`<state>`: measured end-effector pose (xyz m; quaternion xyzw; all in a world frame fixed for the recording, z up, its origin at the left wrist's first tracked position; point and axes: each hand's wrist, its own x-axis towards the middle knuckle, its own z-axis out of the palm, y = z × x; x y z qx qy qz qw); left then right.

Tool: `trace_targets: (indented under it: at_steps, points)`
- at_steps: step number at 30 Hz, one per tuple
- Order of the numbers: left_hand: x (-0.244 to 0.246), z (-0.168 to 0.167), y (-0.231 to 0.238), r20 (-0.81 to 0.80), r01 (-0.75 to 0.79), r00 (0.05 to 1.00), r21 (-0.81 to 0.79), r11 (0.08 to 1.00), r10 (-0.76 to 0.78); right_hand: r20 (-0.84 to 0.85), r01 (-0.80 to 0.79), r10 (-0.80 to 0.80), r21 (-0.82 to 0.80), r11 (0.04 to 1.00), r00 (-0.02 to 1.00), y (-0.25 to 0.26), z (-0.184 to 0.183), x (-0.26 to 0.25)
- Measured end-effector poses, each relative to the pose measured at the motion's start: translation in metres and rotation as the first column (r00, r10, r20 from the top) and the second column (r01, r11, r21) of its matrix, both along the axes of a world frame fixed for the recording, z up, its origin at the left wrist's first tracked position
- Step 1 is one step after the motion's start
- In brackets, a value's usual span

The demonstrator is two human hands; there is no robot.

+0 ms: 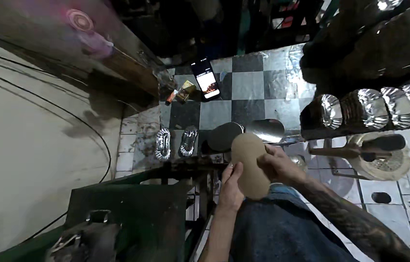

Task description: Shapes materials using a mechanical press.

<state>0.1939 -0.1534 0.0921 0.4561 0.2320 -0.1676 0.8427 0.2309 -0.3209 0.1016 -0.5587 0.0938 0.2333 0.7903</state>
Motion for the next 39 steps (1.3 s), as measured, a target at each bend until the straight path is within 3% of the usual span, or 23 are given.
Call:
trace_targets:
  at_steps: [2,3,5,6,8,9,10,12,15,17,19,21,23,25,27,28,30,31,33,35,36,38,39]
  points:
    - [-0.013,-0.007,-0.004,-0.063,-0.032,0.998,-0.147,0.989,0.022,-0.065,-0.119,0.134,0.195,0.974,0.989,-0.016,-0.001,-0.003]
    - [-0.017,-0.027,-0.007,-0.083,0.001,0.996,-0.144,0.99,-0.013,-0.068,-0.14,0.156,0.196,0.97,0.985,-0.02,-0.01,-0.006]
    - [-0.011,-0.079,-0.013,-0.089,0.206,0.976,0.114,0.972,-0.197,-0.03,-0.198,0.196,-0.045,0.979,0.98,-0.036,-0.05,-0.009]
    - [-0.003,-0.105,-0.017,-0.109,0.392,0.919,0.354,0.849,-0.379,0.001,-0.281,0.291,-0.258,0.924,0.957,-0.051,-0.072,-0.011]
    - [0.014,-0.143,-0.034,-0.307,0.658,0.611,0.71,0.252,-0.73,-0.071,-0.493,0.573,-0.603,0.627,0.816,-0.08,-0.095,-0.026]
    - [0.021,-0.158,-0.049,-0.4,0.668,0.426,0.744,-0.017,-0.811,-0.172,-0.578,0.663,-0.674,0.46,0.729,-0.089,-0.095,-0.04]
    - [0.027,-0.171,-0.068,-0.448,0.65,0.318,0.744,-0.152,-0.835,-0.261,-0.64,0.708,-0.69,0.339,0.656,-0.095,-0.093,-0.056]
    - [0.043,-0.189,-0.108,-0.449,0.67,0.302,0.727,-0.148,-0.841,-0.382,-0.724,0.734,-0.657,0.212,0.562,-0.099,-0.087,-0.081]
    - [0.059,-0.189,-0.143,-0.535,0.739,0.27,0.648,-0.184,-0.801,-0.392,-0.76,0.789,-0.635,0.139,0.472,-0.101,-0.084,-0.1]
    - [0.058,-0.168,-0.13,-0.518,0.728,0.258,0.659,-0.188,-0.816,-0.354,-0.788,0.852,-0.606,0.104,0.385,-0.097,-0.078,-0.098]
    - [0.051,-0.133,-0.092,-0.423,0.672,0.381,0.738,-0.069,-0.822,-0.287,-0.8,0.909,-0.594,0.08,0.304,-0.094,-0.077,-0.088]
    - [0.03,-0.09,-0.042,-0.249,0.487,0.62,0.866,0.116,-0.744,-0.288,-0.812,0.93,-0.583,0.017,0.226,-0.091,-0.079,-0.079]
    - [-0.001,-0.055,0.015,0.063,0.12,0.839,0.948,0.296,-0.54,-0.308,-0.811,0.933,-0.584,-0.028,0.189,-0.082,-0.08,-0.071]
    - [-0.025,-0.033,0.069,0.381,-0.234,0.89,0.852,0.468,-0.25,-0.323,-0.791,0.931,-0.608,-0.066,0.171,-0.071,-0.084,-0.064]
    - [-0.028,-0.013,0.117,0.536,-0.505,0.834,0.643,0.576,0.133,-0.332,-0.756,0.93,-0.646,-0.105,0.154,-0.057,-0.085,-0.057]
    - [-0.023,0.0,0.137,0.537,-0.617,0.779,0.568,0.544,0.324,-0.34,-0.738,0.93,-0.662,-0.132,0.139,-0.05,-0.086,-0.054]
    - [-0.01,0.033,0.167,0.523,-0.775,0.622,0.521,0.359,0.583,-0.366,-0.71,0.926,-0.676,-0.198,0.089,-0.029,-0.078,-0.047]
    - [0.003,0.05,0.179,0.521,-0.819,0.553,0.483,0.309,0.65,-0.363,-0.693,0.928,-0.691,-0.205,0.087,-0.015,-0.075,-0.045]
    - [0.017,0.054,0.218,0.627,-0.858,0.501,0.448,0.251,0.597,-0.331,-0.66,0.935,-0.732,-0.169,0.127,0.014,-0.072,-0.041]
    - [0.014,0.055,0.246,0.642,-0.81,0.571,0.541,0.226,0.512,-0.279,-0.628,0.942,-0.771,-0.103,0.188,0.046,-0.07,-0.041]
    - [0.004,0.058,0.253,0.576,-0.706,0.681,0.679,0.2,0.452,-0.252,-0.609,0.946,-0.789,-0.079,0.204,0.064,-0.071,-0.042]
    - [-0.027,0.061,0.261,0.299,-0.35,0.872,0.934,0.067,0.388,-0.206,-0.591,0.956,-0.805,-0.044,0.21,0.1,-0.066,-0.043]
    - [-0.049,0.054,0.269,0.143,-0.172,0.908,0.984,0.038,0.394,-0.176,-0.597,0.962,-0.802,-0.017,0.209,0.12,-0.06,-0.043]
